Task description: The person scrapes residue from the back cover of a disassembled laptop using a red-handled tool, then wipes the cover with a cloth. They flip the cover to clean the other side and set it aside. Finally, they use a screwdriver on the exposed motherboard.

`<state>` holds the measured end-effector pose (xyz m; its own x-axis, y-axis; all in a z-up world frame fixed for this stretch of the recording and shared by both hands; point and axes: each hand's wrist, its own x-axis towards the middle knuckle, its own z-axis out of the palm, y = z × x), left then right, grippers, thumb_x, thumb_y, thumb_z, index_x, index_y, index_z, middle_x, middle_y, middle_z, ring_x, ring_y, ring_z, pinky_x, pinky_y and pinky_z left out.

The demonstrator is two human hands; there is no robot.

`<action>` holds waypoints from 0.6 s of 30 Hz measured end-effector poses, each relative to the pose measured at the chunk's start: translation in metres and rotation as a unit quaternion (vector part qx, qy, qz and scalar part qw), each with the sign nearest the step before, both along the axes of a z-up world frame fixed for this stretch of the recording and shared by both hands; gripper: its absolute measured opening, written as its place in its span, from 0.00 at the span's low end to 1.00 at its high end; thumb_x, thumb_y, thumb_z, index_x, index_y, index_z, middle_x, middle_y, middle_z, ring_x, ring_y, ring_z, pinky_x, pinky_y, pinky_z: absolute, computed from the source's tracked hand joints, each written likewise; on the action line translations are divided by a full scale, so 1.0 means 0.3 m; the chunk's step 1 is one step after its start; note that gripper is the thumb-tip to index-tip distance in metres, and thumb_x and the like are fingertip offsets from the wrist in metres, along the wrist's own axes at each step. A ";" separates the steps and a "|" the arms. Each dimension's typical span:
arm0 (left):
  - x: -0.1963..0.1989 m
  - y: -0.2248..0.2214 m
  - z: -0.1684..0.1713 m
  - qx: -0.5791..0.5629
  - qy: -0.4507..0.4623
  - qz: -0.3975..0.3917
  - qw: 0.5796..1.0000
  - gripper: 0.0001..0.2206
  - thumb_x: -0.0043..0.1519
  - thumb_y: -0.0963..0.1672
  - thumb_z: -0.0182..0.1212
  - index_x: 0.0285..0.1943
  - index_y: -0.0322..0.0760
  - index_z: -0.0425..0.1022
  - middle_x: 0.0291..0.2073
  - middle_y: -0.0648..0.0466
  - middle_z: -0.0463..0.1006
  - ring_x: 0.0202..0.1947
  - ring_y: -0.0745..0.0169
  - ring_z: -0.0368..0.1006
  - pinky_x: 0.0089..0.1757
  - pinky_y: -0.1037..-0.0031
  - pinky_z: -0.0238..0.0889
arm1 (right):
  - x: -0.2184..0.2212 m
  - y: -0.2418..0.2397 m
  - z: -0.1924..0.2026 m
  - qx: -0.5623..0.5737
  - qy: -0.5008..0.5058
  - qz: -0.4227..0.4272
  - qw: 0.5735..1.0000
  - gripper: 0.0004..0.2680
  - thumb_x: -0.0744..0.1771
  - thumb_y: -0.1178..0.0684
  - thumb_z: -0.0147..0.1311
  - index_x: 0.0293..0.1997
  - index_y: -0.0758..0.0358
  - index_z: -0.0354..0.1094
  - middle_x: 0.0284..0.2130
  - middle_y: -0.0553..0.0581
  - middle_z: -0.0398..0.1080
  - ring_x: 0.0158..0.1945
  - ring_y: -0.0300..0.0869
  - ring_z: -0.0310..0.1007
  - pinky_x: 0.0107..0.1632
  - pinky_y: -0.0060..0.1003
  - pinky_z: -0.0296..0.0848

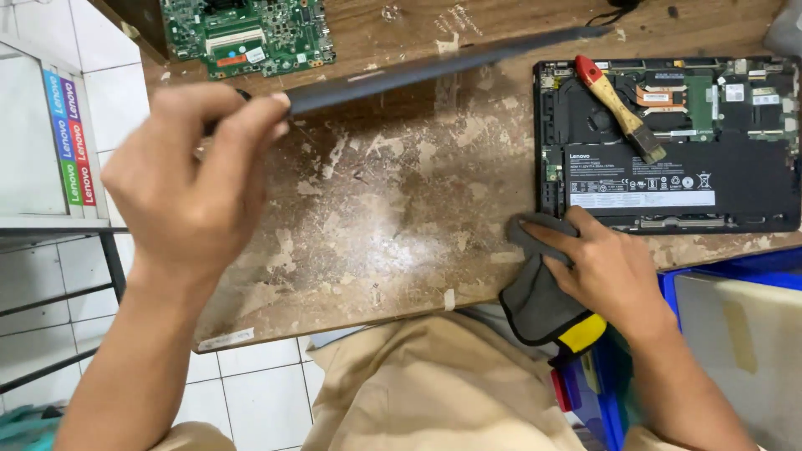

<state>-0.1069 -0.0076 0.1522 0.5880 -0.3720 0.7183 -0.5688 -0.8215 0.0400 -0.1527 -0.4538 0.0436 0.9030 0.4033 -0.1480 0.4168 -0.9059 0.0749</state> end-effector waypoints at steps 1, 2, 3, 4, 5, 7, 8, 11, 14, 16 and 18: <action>-0.028 -0.011 -0.025 -0.024 0.006 0.009 1.000 0.03 0.80 0.35 0.80 0.56 0.27 0.89 0.44 0.43 0.83 0.36 0.50 0.73 0.35 0.60 0.63 | 0.007 -0.005 -0.001 0.012 0.012 -0.005 1.000 0.21 0.67 0.43 0.61 0.70 0.22 0.69 0.44 0.51 0.66 0.23 0.58 0.77 0.21 0.52 0.74; -0.053 -0.019 -0.044 -0.024 0.007 0.012 1.000 0.03 0.80 0.35 0.80 0.56 0.27 0.89 0.44 0.43 0.83 0.36 0.50 0.73 0.35 0.60 0.63 | 0.008 -0.001 0.006 0.012 0.014 -0.002 1.000 0.21 0.67 0.43 0.61 0.70 0.22 0.69 0.44 0.51 0.66 0.23 0.58 0.77 0.21 0.52 0.74; -0.078 -0.027 -0.063 -0.011 -0.014 0.005 1.000 0.04 0.77 0.35 0.79 0.57 0.27 0.89 0.44 0.41 0.82 0.37 0.46 0.76 0.37 0.59 0.69 | 0.009 0.003 0.012 0.020 0.031 -0.026 0.999 0.20 0.67 0.42 0.60 0.70 0.24 0.70 0.42 0.50 0.65 0.26 0.57 0.78 0.21 0.53 0.74; -0.100 -0.035 -0.083 0.001 -0.036 -0.001 0.999 0.06 0.75 0.35 0.78 0.58 0.26 0.88 0.44 0.39 0.82 0.39 0.42 0.79 0.38 0.57 0.74 | 0.014 0.007 0.018 0.027 0.047 -0.049 0.997 0.19 0.68 0.41 0.59 0.70 0.26 0.71 0.41 0.49 0.65 0.30 0.57 0.78 0.21 0.54 0.74; -0.128 -0.043 -0.087 0.001 -0.035 0.002 0.999 0.06 0.75 0.35 0.78 0.58 0.26 0.88 0.44 0.39 0.82 0.39 0.42 0.79 0.38 0.57 0.74 | 0.011 -0.001 0.013 0.026 0.047 -0.046 0.997 0.19 0.68 0.41 0.59 0.70 0.26 0.71 0.41 0.49 0.65 0.30 0.57 0.78 0.21 0.54 0.74; -0.182 -0.057 -0.090 -0.034 0.042 -0.039 0.998 0.06 0.70 0.33 0.76 0.53 0.22 0.86 0.44 0.43 0.75 0.46 0.34 0.84 0.47 0.52 0.79 | 0.008 -0.012 0.002 0.020 0.055 -0.068 0.996 0.19 0.67 0.40 0.60 0.68 0.25 0.72 0.43 0.48 0.67 0.35 0.57 0.80 0.25 0.57 0.76; -0.199 -0.072 -0.103 -0.034 0.043 -0.035 0.998 0.06 0.70 0.33 0.76 0.53 0.22 0.86 0.44 0.43 0.75 0.46 0.34 0.84 0.47 0.52 0.79 | 0.009 -0.010 0.013 0.020 0.056 -0.065 0.996 0.19 0.67 0.40 0.60 0.68 0.25 0.72 0.43 0.48 0.67 0.35 0.57 0.80 0.25 0.57 0.76; -0.252 -0.108 -0.144 -0.001 -0.007 -0.033 0.999 0.04 0.69 0.36 0.74 0.51 0.28 0.86 0.44 0.40 0.85 0.43 0.40 0.85 0.43 0.56 0.85 | 0.012 -0.007 0.020 0.008 0.049 -0.079 0.996 0.18 0.67 0.39 0.60 0.66 0.23 0.73 0.44 0.42 0.70 0.37 0.50 0.81 0.24 0.51 0.76; -0.302 -0.123 -0.216 0.014 0.013 -0.026 0.999 0.07 0.70 0.34 0.63 0.46 0.32 0.86 0.45 0.45 0.88 0.47 0.39 0.83 0.45 0.55 0.81 | 0.016 -0.020 0.000 0.007 0.030 -0.080 0.996 0.11 0.67 0.34 0.62 0.47 0.40 0.81 0.44 0.41 0.71 0.34 0.52 0.80 0.24 0.52 0.73; -0.327 -0.114 -0.286 -0.002 0.043 -0.032 0.999 0.06 0.70 0.35 0.65 0.49 0.32 0.86 0.48 0.47 0.87 0.52 0.38 0.81 0.48 0.51 0.80 | 0.034 -0.016 0.006 -0.011 0.031 -0.075 0.997 0.16 0.66 0.33 0.61 0.56 0.39 0.77 0.48 0.39 0.74 0.40 0.51 0.82 0.26 0.53 0.77; -0.340 -0.108 -0.346 -0.001 0.051 -0.029 0.998 0.07 0.70 0.35 0.64 0.50 0.33 0.86 0.48 0.48 0.87 0.52 0.39 0.81 0.49 0.51 0.80 | 0.045 -0.011 0.021 0.008 0.029 -0.067 0.997 0.15 0.66 0.35 0.62 0.58 0.37 0.78 0.46 0.40 0.75 0.42 0.49 0.82 0.28 0.53 0.79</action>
<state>-0.2088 -0.0400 0.0485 0.6354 -0.4069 0.6563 -0.6085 -0.7871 0.1011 -0.1393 -0.4570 0.0498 0.9390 0.2821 -0.1968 0.2951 -0.9547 0.0392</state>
